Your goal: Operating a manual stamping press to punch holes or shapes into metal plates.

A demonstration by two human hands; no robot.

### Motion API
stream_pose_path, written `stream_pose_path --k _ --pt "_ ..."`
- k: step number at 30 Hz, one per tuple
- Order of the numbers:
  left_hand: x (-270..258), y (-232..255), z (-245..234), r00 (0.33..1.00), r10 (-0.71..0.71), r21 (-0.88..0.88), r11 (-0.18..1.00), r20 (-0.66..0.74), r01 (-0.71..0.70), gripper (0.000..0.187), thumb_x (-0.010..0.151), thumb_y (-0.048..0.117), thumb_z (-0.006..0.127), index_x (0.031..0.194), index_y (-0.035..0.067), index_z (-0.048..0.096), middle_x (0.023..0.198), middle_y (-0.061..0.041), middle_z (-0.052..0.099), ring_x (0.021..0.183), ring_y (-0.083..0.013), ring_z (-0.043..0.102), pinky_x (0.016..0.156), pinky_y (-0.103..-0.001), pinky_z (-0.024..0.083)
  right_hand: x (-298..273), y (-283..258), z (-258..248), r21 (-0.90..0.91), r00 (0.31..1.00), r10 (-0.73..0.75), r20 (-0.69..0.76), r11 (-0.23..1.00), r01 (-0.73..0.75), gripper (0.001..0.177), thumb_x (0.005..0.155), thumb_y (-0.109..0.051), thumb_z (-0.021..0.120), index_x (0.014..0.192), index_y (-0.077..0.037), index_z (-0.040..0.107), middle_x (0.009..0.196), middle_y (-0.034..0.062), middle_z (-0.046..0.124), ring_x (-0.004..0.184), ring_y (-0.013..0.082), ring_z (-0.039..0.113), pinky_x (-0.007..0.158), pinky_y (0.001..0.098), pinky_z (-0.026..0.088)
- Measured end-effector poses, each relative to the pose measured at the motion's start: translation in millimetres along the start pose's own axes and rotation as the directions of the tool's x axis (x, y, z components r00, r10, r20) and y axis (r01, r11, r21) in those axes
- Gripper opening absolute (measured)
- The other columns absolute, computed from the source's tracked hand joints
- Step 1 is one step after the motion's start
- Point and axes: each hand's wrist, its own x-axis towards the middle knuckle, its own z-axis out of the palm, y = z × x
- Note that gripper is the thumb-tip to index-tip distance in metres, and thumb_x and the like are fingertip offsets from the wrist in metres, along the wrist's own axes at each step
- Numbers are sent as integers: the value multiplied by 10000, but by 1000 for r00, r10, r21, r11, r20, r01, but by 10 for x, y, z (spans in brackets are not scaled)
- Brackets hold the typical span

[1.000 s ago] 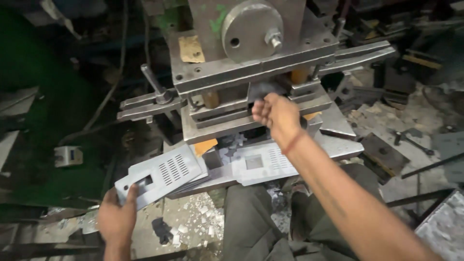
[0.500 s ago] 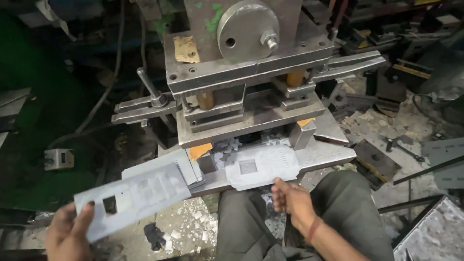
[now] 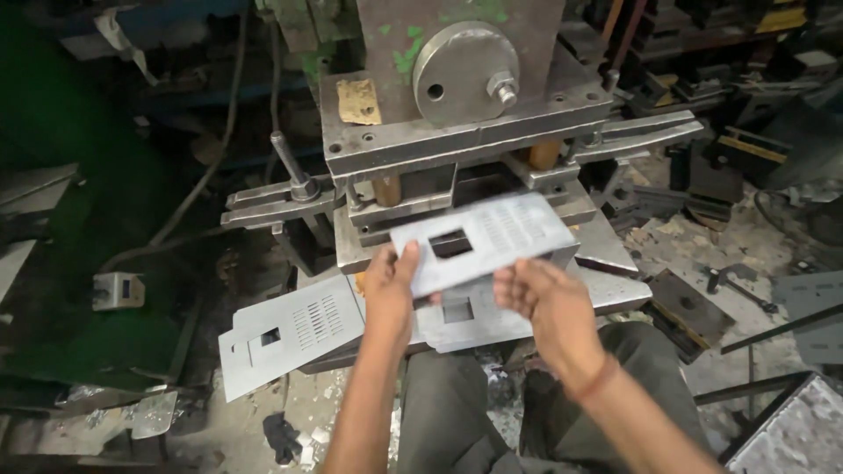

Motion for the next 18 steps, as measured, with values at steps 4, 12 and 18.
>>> stream_pose_path --k 4,12,18 --pt "90 -63 -97 982 -150 -146 975 116 166 269 1049 268 559 1173 38 627 1042 -128 725 802 -395 773 604 -383 670 510 -158 234 110 985 97 -145 991 -81 263 909 -6 641 1126 141 618 1070 309 724 954 437 760 813 501 638" --pt "-630 68 -372 941 -322 129 942 105 309 445 990 130 496 1410 19 594 1199 -236 756 985 -337 738 804 -422 634 1646 122 670 389 991 129 -38 915 -104 320 888 89 378 1153 124 555 1001 319 676 891 507 727 762 547 619" --pt "-875 -293 -695 908 -419 171 893 -20 416 390 1008 68 511 1363 62 671 1144 -202 808 950 -317 761 782 -424 627 1319 -75 912 121 946 128 -296 988 -96 238 894 9 439 772 31 643 629 131 622 408 176 480 334 315 424"
